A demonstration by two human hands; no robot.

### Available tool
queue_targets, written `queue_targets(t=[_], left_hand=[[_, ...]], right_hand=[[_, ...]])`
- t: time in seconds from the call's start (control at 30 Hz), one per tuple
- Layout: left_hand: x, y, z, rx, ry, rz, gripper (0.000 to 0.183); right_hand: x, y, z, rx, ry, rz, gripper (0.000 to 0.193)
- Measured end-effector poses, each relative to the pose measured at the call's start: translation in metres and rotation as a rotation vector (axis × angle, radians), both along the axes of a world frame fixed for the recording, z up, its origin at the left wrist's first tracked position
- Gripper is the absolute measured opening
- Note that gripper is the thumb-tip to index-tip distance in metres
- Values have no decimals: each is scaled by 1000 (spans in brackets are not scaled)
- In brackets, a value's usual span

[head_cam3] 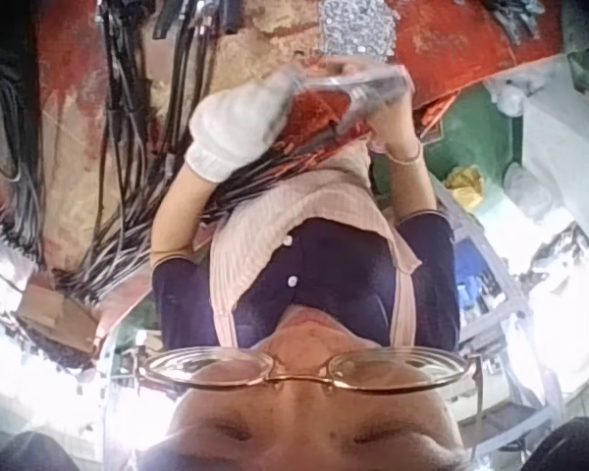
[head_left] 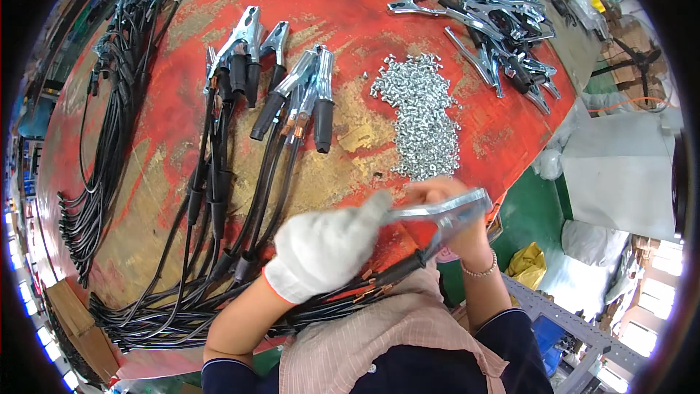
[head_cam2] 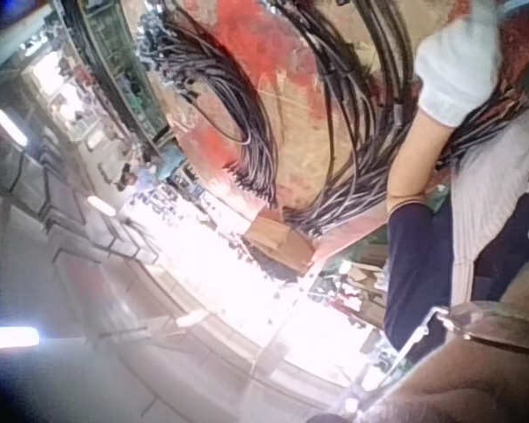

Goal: Assembling battery cables by attaching metal clamps to the ends of heavy-duty black wires.

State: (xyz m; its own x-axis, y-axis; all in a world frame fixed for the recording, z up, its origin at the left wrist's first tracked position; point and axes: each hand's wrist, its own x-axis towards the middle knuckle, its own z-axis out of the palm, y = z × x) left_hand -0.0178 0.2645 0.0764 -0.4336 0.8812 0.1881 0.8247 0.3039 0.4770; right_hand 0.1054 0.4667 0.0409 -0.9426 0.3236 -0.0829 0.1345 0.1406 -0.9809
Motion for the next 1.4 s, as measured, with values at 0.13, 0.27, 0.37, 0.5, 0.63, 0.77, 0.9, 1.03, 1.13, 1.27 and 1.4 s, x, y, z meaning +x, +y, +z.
queue_targets(t=[0.13,0.27,0.37,0.5,0.63,0.77,0.9,1.03,1.13,1.27,1.4], left_hand=[[-9,1,-12,207,-1036,443,29],[-22,-6,-9,257,-1503,441,34],[-19,-8,-17,296,-1624,414,34],[-11,0,-12,203,-1591,452,35],[-1,2,-12,93,-1275,380,36],[-1,3,1,52,-1221,352,36],[2,1,-5,78,-1142,350,36],[-1,3,-1,9,-1094,365,36],[-2,3,-2,21,-1121,364,36],[0,3,-9,27,-1071,360,37],[-1,2,-8,28,-1039,365,36]], right_hand=[[1,15,-14,772,81,-79,13],[6,10,-20,845,60,-19,14],[3,10,-22,894,71,-1,13],[0,15,-23,920,140,59,15],[-14,-3,2,743,342,-49,22],[-31,-19,9,713,458,-63,26],[-46,-32,12,742,459,-62,28],[-49,-34,7,738,461,-45,29],[-50,-34,8,759,452,-35,29],[-50,-35,9,771,453,-54,29],[-50,-36,6,754,448,-73,28]])
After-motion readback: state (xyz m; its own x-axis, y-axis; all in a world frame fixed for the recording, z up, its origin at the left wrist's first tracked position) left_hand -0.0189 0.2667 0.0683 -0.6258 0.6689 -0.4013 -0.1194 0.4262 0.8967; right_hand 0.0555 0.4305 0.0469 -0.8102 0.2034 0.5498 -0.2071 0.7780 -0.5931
